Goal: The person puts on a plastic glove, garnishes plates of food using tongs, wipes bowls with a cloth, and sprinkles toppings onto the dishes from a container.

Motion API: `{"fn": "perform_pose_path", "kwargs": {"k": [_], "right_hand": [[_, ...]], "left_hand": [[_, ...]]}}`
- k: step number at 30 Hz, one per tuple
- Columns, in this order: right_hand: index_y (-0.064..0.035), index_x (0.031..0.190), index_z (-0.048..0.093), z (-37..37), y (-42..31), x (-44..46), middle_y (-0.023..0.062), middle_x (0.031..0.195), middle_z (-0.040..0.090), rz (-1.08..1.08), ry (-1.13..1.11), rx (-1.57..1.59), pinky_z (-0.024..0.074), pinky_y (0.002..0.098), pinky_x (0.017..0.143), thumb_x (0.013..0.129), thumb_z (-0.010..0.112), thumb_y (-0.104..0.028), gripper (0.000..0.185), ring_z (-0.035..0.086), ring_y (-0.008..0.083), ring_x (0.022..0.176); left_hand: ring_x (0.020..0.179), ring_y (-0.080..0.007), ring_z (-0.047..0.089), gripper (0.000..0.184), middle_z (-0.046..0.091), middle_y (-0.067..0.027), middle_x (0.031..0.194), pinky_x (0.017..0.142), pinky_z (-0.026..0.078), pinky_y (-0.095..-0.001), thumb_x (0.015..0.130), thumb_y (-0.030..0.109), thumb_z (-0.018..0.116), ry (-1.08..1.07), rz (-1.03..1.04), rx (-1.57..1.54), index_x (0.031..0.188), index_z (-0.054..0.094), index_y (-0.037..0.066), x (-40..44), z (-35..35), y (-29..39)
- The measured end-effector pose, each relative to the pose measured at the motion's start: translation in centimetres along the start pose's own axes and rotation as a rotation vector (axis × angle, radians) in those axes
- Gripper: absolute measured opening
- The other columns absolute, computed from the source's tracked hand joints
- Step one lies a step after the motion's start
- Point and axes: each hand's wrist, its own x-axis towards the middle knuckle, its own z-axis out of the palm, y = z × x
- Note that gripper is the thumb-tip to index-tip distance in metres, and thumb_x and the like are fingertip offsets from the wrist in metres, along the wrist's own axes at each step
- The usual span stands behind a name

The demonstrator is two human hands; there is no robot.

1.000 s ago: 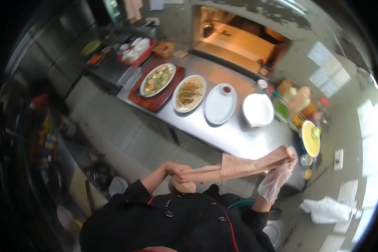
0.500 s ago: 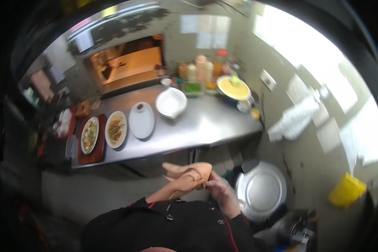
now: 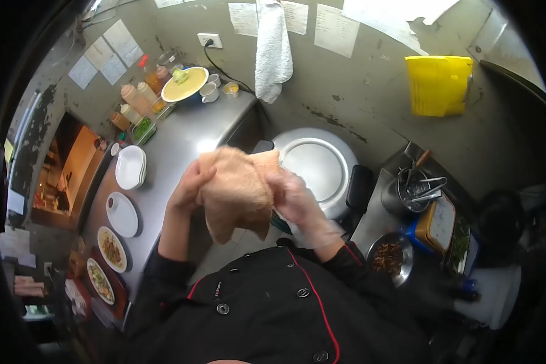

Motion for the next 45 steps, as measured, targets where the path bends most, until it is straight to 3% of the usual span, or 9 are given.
{"fn": "perform_pose_path", "kwargs": {"k": [6,7,17,20,23,27,34,39,45], "right_hand": [[0.0015,0.122,0.048,0.0,-2.5,-1.5,0.0098,0.110,0.058,-0.099,0.032,-0.579,0.0474,0.0280,0.082,0.080,0.066,-0.008,0.047,0.058,0.0167,0.095],[-0.0002,0.120,0.051,-2.4,-2.1,-0.5,0.0099,0.107,0.059,-0.134,0.048,-0.696,0.0475,0.0278,0.081,0.082,0.064,-0.008,0.040,0.059,0.0170,0.093],[-0.0042,0.100,0.055,9.3,8.5,6.0,0.0027,0.094,0.051,0.251,-0.630,-0.642,0.0479,0.0343,0.082,0.090,0.053,-0.023,0.022,0.054,0.0162,0.097],[-0.0020,0.130,0.040,15.8,15.3,5.6,0.0133,0.123,0.051,0.514,-0.942,-0.814,0.0470,0.0356,0.089,0.085,0.060,-0.013,0.051,0.052,0.0213,0.113],[-0.0010,0.137,0.032,19.9,21.1,5.3,0.0135,0.124,0.052,-0.053,-1.306,-1.009,0.0431,0.0296,0.095,0.076,0.073,-0.011,0.074,0.052,0.0203,0.113],[-0.0044,0.141,0.024,19.3,26.7,5.5,0.0129,0.106,0.061,0.448,-1.013,-0.751,0.0497,0.0274,0.065,0.076,0.077,-0.022,0.086,0.059,0.0138,0.083],[-0.0007,0.116,0.051,12.2,24.6,5.8,0.0105,0.101,0.062,1.321,-0.814,-0.223,0.0456,0.0227,0.039,0.083,0.067,-0.039,0.054,0.064,0.0136,0.068],[0.0042,0.115,0.055,10.9,13.4,4.4,0.0086,0.107,0.062,0.411,-0.388,-0.169,0.0449,0.0309,0.092,0.081,0.069,-0.016,0.042,0.058,0.0166,0.098],[0.0061,0.112,0.056,2.8,-3.6,1.1,0.0124,0.110,0.061,-0.393,-0.078,-0.643,0.0447,0.0292,0.090,0.083,0.062,-0.008,0.033,0.059,0.0175,0.100]], "left_hand": [[0.129,-0.0293,0.035,0.070,0.043,-0.0192,0.136,0.107,0.026,-0.0386,0.080,0.033,0.070,-0.222,0.153,0.861,0.136,0.040,0.005,3.5,1.1,-4.9],[0.121,-0.0282,0.044,0.063,0.049,-0.0195,0.130,0.102,0.032,-0.0361,0.079,0.035,0.069,-0.169,0.439,0.687,0.131,0.048,0.005,2.7,1.9,-5.4],[0.102,-0.0142,0.057,0.039,0.064,-0.0076,0.102,0.087,0.045,-0.0257,0.088,0.033,0.061,0.664,0.230,0.248,0.113,0.062,0.003,-23.0,1.9,-3.5],[0.104,-0.0142,0.054,0.046,0.060,-0.0078,0.110,0.091,0.043,-0.0273,0.089,0.031,0.062,0.773,0.103,0.090,0.122,0.054,0.000,-28.1,1.7,-6.1],[0.112,-0.0169,0.049,0.055,0.050,-0.0103,0.123,0.094,0.042,-0.0297,0.087,0.027,0.065,1.048,0.590,0.016,0.130,0.043,-0.001,-27.9,0.8,-12.0],[0.107,-0.0185,0.054,0.053,0.054,-0.0111,0.118,0.088,0.047,-0.0307,0.088,0.022,0.064,1.605,0.503,0.101,0.130,0.041,-0.001,-28.6,0.7,-13.7],[0.106,-0.0180,0.055,0.042,0.054,-0.0103,0.119,0.089,0.048,-0.0314,0.095,0.026,0.051,1.150,0.429,-0.278,0.129,0.043,0.002,-29.0,0.4,-9.6],[0.113,-0.0229,0.051,0.055,0.047,-0.0161,0.128,0.092,0.046,-0.0342,0.097,0.034,0.043,0.758,0.357,-0.148,0.135,0.031,-0.003,-22.5,-1.7,-6.0],[0.078,-0.0109,0.061,0.029,0.067,-0.0082,0.085,0.068,0.050,-0.0249,0.092,0.021,0.056,0.701,0.389,0.387,0.092,0.064,-0.007,-9.6,-0.8,0.8]]}}
